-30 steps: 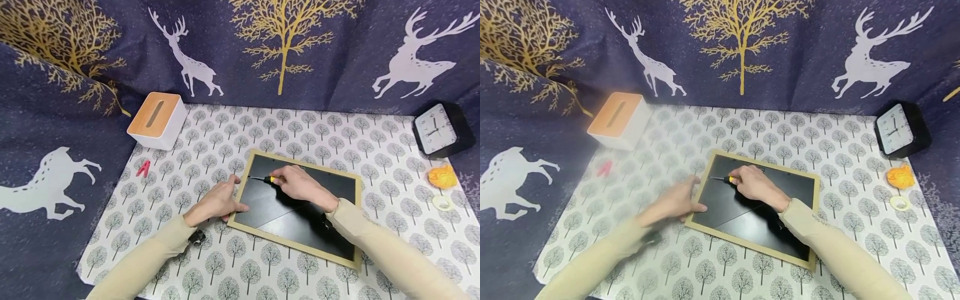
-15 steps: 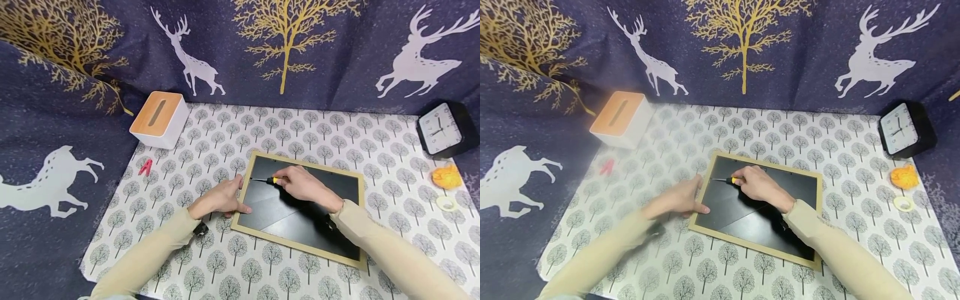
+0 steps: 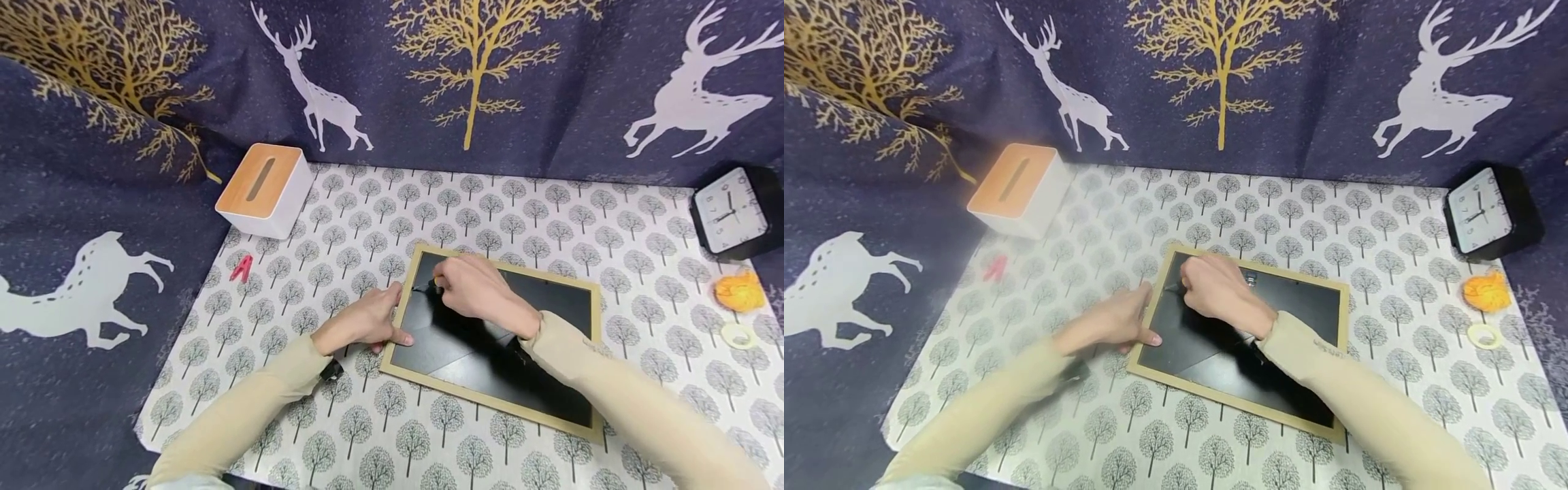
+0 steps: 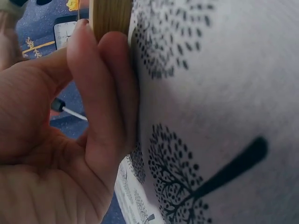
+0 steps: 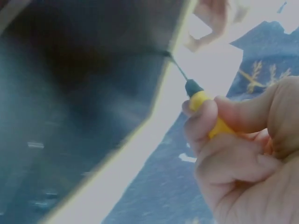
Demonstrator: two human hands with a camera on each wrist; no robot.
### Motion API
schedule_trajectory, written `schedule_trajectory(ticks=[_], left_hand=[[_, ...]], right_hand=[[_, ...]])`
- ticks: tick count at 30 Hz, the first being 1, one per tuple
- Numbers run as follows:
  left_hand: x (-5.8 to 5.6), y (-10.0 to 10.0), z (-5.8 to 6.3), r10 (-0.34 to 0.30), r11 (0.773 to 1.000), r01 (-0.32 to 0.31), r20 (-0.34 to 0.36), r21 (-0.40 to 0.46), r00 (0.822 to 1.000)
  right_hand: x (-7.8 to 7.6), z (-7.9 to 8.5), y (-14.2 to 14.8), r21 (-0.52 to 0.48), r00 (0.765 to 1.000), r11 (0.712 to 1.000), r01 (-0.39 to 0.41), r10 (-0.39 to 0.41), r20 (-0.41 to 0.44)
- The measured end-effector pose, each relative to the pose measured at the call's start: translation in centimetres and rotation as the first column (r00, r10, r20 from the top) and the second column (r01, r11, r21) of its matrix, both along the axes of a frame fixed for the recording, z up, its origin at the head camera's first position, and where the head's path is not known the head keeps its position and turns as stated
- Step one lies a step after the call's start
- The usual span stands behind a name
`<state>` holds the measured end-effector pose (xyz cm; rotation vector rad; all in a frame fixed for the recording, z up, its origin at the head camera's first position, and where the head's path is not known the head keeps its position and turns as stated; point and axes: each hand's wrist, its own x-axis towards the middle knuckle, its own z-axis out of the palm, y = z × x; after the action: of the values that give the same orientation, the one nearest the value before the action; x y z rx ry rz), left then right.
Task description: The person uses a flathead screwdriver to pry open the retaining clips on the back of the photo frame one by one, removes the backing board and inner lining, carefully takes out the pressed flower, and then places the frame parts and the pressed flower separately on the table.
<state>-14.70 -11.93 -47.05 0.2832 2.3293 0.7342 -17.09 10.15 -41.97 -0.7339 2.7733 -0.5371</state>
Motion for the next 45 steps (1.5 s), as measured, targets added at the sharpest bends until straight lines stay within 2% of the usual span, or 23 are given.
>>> schedule_trajectory(ticks=[6, 14, 16, 19, 22, 23, 26, 29, 32, 35, 38, 40, 42, 45], left_hand=[[-0.1, 0.0, -0.1, 0.004, 1.000, -0.004, 0.003, 0.013, 1.000], [0.0, -0.1, 0.1, -0.009, 0.997, 0.009, 0.004, 0.081, 1.000], [0.0, -0.1, 0.2, 0.009, 0.997, -0.010, 0.012, 0.076, 1.000], [0.1, 0.0, 0.3, 0.068, 0.995, -0.071, 0.043, 0.064, 0.997], [0.1, 0.1, 0.4, 0.096, 0.993, -0.099, 0.062, 0.063, 0.993], [0.1, 0.1, 0.4, 0.090, 0.994, -0.094, 0.067, 0.060, 0.994], [0.0, 0.1, 0.1, 0.064, 0.996, -0.067, 0.061, 0.054, 0.996], [-0.3, -0.1, -0.3, 0.032, 0.999, -0.034, 0.069, 0.028, 0.997], [-0.9, -0.5, -0.1, 0.011, 1.000, -0.012, 0.111, 0.007, 0.994], [-2.1, -0.7, 0.7, -0.002, 1.000, 0.003, 0.102, -0.016, 0.995], [-3.9, -0.3, 1.7, -0.024, 0.999, 0.023, -0.007, -0.049, 1.000], [-5.1, 0.5, 2.2, -0.048, 0.996, 0.039, -0.113, -0.075, 0.992], [-6.3, 1.5, 2.3, -0.088, 0.993, 0.068, -0.211, -0.101, 0.973], [-7.8, 3.0, 1.8, -0.156, 0.985, 0.119, -0.343, -0.126, 0.926]], right_hand=[[-0.8, 2.2, -3.5, 0.154, 0.998, 0.988, -0.028, 0.035, -0.046], [-1.9, 3.6, -8.3, 0.312, 0.989, 0.943, -0.118, 0.141, -0.051], [-2.2, 3.8, -9.4, 0.359, 0.989, 0.926, -0.119, 0.141, -0.035], [-2.6, 4.0, -10.5, 0.412, 0.991, 0.903, -0.123, 0.136, -0.001], [-2.8, 4.5, -10.4, 0.439, 0.993, 0.891, -0.116, 0.107, 0.043], [-2.9, 4.8, -10.0, 0.444, 0.994, 0.890, -0.106, 0.093, 0.050], [-2.7, 5.9, -7.6, 0.405, 0.999, 0.913, -0.041, 0.029, 0.035], [-2.0, 6.7, -4.0, 0.299, 0.999, 0.954, 0.038, -0.039, -0.003], [-0.6, 6.5, 0.0, 0.162, 0.994, 0.980, 0.111, -0.109, -0.021], [1.3, 5.5, 3.8, 0.034, 0.981, 0.980, 0.194, -0.193, -0.020], [3.1, 4.6, 6.8, -0.032, 0.961, 0.961, 0.276, -0.276, -0.005], [4.3, 4.3, 8.4, -0.056, 0.947, 0.945, 0.322, -0.322, 0.009], [5.2, 3.9, 9.7, -0.078, 0.936, 0.933, 0.352, -0.353, 0.010], [6.4, 3.4, 11.0, -0.115, 0.922, 0.916, 0.385, -0.387, 0.005]])
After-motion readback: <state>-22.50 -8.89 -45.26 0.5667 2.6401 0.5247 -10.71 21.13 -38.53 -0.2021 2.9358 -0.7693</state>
